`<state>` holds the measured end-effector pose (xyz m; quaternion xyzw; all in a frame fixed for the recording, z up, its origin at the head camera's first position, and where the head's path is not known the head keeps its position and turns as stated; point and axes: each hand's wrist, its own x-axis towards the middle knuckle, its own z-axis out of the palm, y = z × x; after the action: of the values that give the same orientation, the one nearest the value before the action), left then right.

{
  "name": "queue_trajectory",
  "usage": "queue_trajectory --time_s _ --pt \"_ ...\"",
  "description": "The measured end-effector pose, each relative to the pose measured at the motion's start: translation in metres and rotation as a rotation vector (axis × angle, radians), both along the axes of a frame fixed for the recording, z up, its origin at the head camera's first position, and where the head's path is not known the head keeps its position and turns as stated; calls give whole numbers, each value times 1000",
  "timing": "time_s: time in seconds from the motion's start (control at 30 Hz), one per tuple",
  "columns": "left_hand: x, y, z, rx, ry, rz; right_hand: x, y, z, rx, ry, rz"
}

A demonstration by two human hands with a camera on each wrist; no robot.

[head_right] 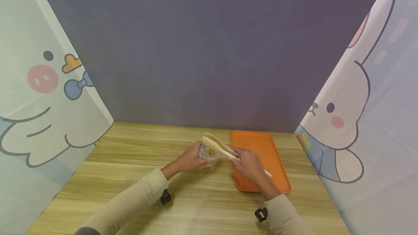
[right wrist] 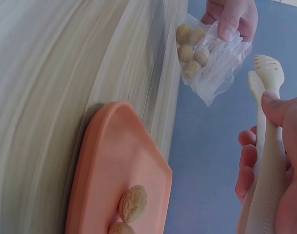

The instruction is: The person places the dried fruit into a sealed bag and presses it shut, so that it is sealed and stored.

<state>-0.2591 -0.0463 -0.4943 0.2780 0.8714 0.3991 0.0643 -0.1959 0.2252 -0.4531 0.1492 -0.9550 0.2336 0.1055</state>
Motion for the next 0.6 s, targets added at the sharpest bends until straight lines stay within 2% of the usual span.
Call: queue_trajectory --time_s 0.37,0.6 --pt "0 0 1 -12 21 2 1 15 -5 6 32 -23" --pt "-1 0 1 -3 30 1 4 25 -6 -15 -11 -38"
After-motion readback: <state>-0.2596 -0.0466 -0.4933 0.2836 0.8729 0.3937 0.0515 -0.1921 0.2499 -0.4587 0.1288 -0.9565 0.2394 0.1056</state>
